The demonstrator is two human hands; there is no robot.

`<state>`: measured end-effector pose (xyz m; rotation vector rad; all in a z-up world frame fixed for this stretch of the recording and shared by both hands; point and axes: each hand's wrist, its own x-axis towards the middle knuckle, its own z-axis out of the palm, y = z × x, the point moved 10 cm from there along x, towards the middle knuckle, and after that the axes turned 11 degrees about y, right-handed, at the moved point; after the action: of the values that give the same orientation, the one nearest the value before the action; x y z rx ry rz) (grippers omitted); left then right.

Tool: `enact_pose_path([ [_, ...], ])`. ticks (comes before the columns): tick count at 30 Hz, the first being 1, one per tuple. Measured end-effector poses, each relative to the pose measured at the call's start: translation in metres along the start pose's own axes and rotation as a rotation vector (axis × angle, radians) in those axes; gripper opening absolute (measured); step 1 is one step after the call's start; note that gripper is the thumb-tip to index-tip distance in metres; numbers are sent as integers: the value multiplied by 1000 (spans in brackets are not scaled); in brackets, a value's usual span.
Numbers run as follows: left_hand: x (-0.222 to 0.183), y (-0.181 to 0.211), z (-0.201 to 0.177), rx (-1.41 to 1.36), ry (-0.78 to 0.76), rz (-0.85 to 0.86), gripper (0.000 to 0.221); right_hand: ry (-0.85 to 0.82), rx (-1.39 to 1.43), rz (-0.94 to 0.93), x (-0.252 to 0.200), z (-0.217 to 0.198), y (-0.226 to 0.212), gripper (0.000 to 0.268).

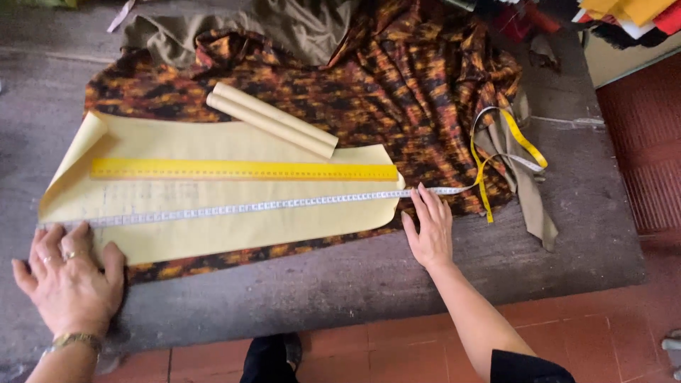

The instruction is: Measuring and checking the dimensions of paper garment patterns using a ruler and measuring tape.

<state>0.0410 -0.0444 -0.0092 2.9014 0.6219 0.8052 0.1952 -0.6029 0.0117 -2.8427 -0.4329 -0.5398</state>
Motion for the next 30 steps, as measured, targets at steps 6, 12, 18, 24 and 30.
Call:
enact_pose_path([
  [6, 4, 1, -7, 54, 19, -16, 53, 108, 32, -115, 4, -16, -16, 49],
  [12, 14, 6, -7, 7, -128, -117, 52, 138, 37, -109, 5, -16, -15, 49],
  [18, 19, 9, -11, 55, -86, -99, 53, 60, 11, -43, 6, -7, -9, 54],
  [24, 20, 8, -14, 73, -150, -115, 54, 34, -13, -36, 5, -6, -12, 52],
  [30, 23, 5, -15, 47, -156, -136, 54, 4, -53, 9, 5, 1, -7, 55],
])
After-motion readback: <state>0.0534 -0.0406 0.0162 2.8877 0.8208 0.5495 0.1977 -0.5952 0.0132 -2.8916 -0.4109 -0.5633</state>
